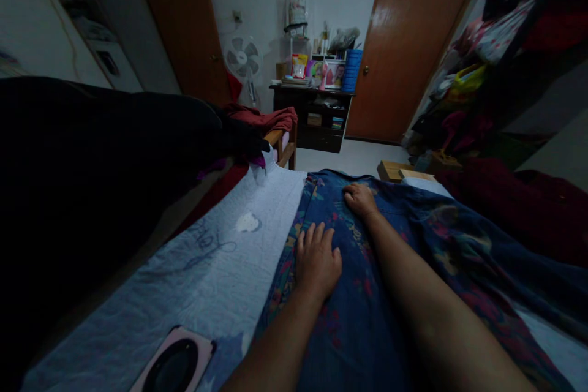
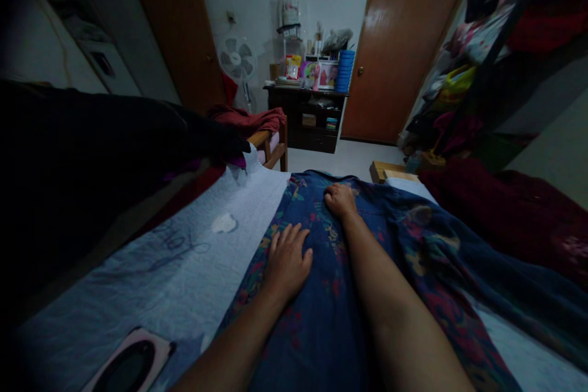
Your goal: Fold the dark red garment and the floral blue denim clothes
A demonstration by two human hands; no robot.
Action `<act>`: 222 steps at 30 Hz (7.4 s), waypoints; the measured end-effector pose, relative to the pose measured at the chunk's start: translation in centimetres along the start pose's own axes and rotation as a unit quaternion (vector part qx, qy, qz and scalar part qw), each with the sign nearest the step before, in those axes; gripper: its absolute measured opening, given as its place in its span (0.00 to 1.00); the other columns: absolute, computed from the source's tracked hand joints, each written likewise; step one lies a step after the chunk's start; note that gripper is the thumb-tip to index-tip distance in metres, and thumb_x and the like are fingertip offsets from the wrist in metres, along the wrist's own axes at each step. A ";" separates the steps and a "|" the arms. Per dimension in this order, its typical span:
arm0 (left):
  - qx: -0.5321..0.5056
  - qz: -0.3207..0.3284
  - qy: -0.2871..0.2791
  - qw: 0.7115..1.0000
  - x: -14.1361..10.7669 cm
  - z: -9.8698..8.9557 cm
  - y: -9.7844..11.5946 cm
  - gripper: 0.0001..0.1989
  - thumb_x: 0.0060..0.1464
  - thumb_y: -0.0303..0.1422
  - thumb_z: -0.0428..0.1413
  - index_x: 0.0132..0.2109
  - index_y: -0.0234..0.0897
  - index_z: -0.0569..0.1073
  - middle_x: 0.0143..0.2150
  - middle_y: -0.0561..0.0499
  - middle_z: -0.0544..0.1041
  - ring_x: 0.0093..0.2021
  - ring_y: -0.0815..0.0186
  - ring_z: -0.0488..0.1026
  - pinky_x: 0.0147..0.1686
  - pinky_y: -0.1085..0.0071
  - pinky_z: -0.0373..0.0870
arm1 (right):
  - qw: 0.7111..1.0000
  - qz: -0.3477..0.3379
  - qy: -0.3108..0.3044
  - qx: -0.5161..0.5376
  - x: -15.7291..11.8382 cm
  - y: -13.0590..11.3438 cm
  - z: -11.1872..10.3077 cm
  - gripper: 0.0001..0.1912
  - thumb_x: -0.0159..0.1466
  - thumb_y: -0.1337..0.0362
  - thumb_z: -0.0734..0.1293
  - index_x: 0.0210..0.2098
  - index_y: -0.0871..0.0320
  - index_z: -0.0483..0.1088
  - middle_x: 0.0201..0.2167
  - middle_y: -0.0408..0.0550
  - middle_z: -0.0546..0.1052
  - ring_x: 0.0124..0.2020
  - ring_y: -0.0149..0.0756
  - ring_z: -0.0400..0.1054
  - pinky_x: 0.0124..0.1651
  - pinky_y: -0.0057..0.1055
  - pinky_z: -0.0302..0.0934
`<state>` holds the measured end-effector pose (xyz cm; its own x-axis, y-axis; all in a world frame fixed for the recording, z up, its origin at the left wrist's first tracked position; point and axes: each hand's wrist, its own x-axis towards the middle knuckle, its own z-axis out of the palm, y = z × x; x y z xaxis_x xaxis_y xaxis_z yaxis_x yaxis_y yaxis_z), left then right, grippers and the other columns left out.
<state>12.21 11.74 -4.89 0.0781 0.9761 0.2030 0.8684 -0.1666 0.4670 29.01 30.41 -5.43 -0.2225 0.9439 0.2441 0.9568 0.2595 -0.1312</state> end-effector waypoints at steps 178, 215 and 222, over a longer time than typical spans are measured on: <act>0.117 0.129 -0.177 0.969 -20.1 -8.5 -4.3 0.32 0.64 0.48 0.43 0.69 0.38 0.53 0.73 0.42 0.49 0.72 0.54 0.43 0.67 0.52 0.45 | 0.992 -0.045 -0.102 0.054 -38.4 -17.6 -8.3 0.32 0.69 0.52 0.53 0.68 0.62 0.53 0.70 0.50 0.51 0.71 0.44 0.40 0.69 0.46 0.39; 0.157 0.145 -0.060 0.975 -25.0 -7.4 -2.1 0.28 0.64 0.46 0.44 0.66 0.39 0.59 0.69 0.42 0.58 0.69 0.55 0.52 0.65 0.50 0.50 | 0.989 -0.070 -0.122 0.047 -40.9 -17.1 -9.5 0.36 0.67 0.49 0.56 0.69 0.60 0.50 0.71 0.49 0.49 0.71 0.47 0.39 0.69 0.47 0.37; 0.164 0.153 -0.044 0.974 -25.2 -7.3 -2.2 0.28 0.64 0.47 0.43 0.66 0.40 0.59 0.70 0.43 0.58 0.69 0.55 0.51 0.65 0.51 0.50 | 0.986 -0.056 -0.140 0.066 -41.4 -17.5 -9.9 0.35 0.69 0.46 0.51 0.69 0.58 0.51 0.71 0.49 0.48 0.71 0.46 0.39 0.69 0.48 0.37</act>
<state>4.74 -13.48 -4.73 0.3869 0.8984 0.2080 0.9063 -0.4120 0.0939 23.36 -15.24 -3.72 -0.3856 0.9226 -0.0083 0.8948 0.3718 -0.2473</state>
